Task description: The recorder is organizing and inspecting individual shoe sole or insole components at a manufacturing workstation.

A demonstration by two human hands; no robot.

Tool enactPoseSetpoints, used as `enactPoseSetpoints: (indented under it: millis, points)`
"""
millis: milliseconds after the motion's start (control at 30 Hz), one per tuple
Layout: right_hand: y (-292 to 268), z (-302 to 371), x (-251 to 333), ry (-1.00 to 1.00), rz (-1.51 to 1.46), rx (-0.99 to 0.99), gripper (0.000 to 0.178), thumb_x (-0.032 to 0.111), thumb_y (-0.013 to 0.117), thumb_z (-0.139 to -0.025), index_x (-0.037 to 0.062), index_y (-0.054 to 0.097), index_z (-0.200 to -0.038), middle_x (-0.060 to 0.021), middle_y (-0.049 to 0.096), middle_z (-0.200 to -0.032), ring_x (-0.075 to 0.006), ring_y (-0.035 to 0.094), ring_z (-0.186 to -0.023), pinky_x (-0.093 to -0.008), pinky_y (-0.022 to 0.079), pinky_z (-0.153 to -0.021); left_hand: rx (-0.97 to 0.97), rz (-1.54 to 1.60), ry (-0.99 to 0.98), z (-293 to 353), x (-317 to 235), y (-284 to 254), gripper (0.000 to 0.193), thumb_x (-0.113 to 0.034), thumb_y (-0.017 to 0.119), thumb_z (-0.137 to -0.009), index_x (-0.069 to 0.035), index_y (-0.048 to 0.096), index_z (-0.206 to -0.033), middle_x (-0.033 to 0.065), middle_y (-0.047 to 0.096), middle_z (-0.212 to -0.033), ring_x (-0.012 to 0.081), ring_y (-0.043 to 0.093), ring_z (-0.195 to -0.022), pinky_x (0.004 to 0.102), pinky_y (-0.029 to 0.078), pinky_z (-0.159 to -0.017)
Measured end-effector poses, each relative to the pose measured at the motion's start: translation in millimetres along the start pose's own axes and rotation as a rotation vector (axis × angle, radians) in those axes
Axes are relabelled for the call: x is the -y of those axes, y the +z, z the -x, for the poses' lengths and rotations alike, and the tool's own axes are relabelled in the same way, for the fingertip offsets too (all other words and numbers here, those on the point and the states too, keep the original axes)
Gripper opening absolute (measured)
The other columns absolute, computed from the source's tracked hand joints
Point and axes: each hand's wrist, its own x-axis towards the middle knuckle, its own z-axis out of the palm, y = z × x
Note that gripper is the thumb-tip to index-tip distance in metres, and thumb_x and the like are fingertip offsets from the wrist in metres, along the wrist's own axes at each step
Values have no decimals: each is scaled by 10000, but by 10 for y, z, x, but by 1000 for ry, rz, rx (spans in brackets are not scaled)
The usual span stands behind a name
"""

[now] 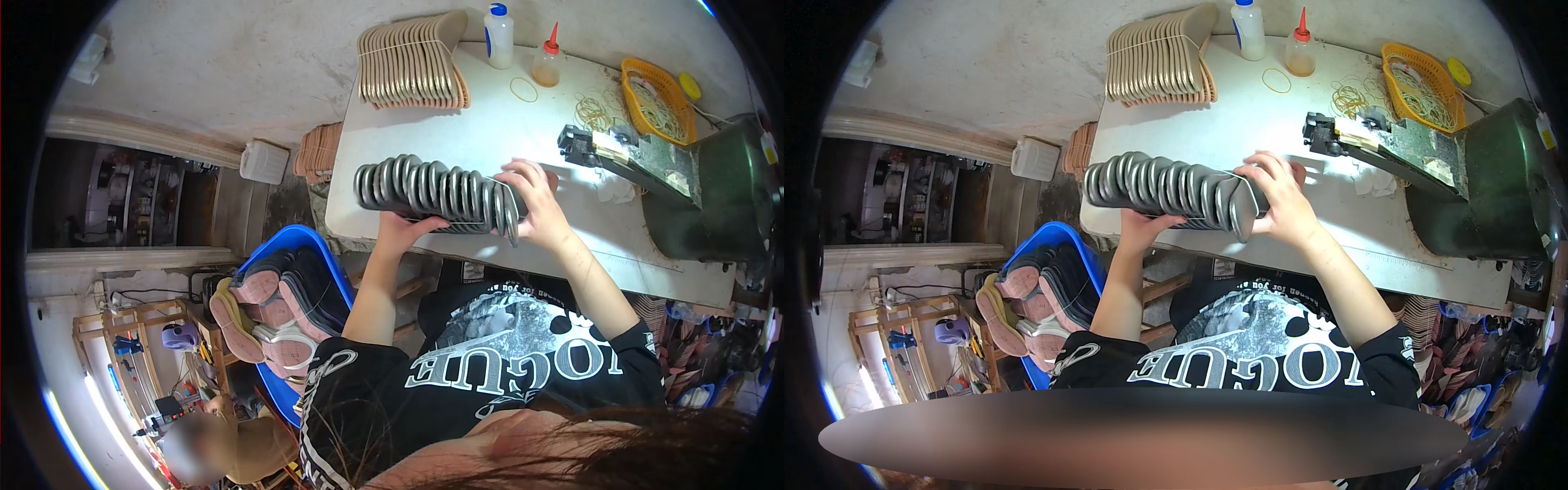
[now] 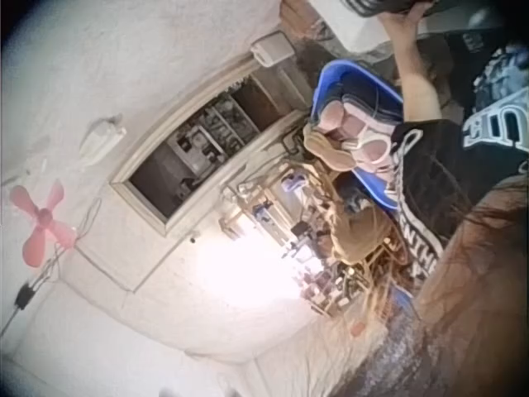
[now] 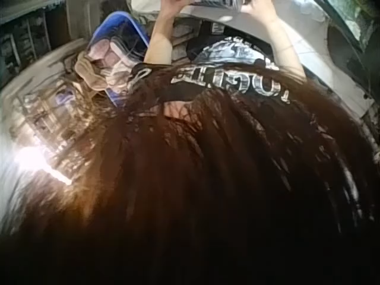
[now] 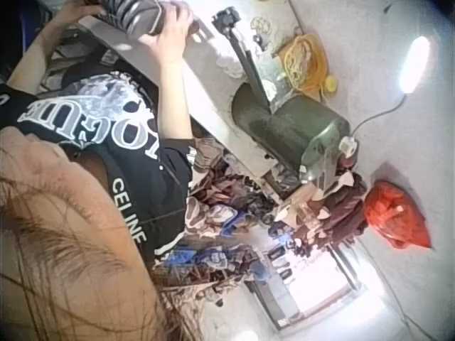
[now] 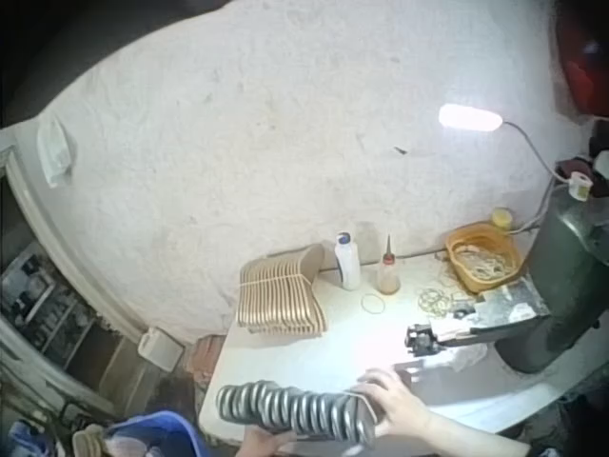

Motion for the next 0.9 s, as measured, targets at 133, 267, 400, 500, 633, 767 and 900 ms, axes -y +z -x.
enactPoseSetpoints:
  millis: [133,267,400,500,633,767,900]
  points:
    - [112,111,-153,103,13,16,868,371,785,-565,105,442,-1317,-153,504,-1163,-332,453,-1161,-434,365,-979,130,-29,-66,102,160,-6,661,25,807,-664,-26,473,-1231,71,589,-1157,171,567,-1068,327,456,-929]
    - [188,86,135,373,-192,79,739,442,681,-767,51,418,-1336,-251,552,-1176,-410,553,-1056,-458,437,-906,-231,-139,-74,-28,-104,269,846,-136,821,-699,17,300,-1348,142,542,-1216,222,540,-1123,353,423,-968]
    - [-89,-116,351,720,-71,383,671,565,487,-884,-87,648,-866,-278,631,-718,-437,635,-734,-471,500,-720,-123,-185,-426,-260,-356,199,785,-374,698,-811,83,314,-1322,292,488,-1261,329,423,-1268,412,316,-1062]
    - [4,-130,163,803,-57,272,685,575,484,-886,-81,645,-771,-274,623,-703,-406,642,-726,-450,500,-708,-45,-802,-583,-299,7,147,862,-547,578,-845,60,279,-1379,357,181,-1460,430,69,-1414,465,67,-1142]
    - [-77,-79,192,654,-137,-18,588,402,623,-863,-43,471,-1217,-232,571,-1079,-345,597,-971,-406,471,-856,-320,-448,-159,-162,269,164,707,-346,625,-879,-18,275,-1398,253,247,-1458,357,247,-1372,445,225,-1108]
    - [131,-4,150,387,-63,-67,439,298,670,-812,1,532,-1105,-174,480,-1158,-346,461,-1133,-425,381,-975,-280,-750,23,-140,174,224,279,-232,626,-873,-13,549,-1029,139,464,-1137,239,468,-1101,381,413,-906]
    - [139,-47,223,398,-4,-55,293,265,690,-775,20,530,-772,-131,480,-1026,-313,461,-1034,-420,392,-894,-346,-621,-32,-162,185,258,222,-203,644,-839,-8,539,-813,145,456,-1013,293,452,-999,391,362,-915]
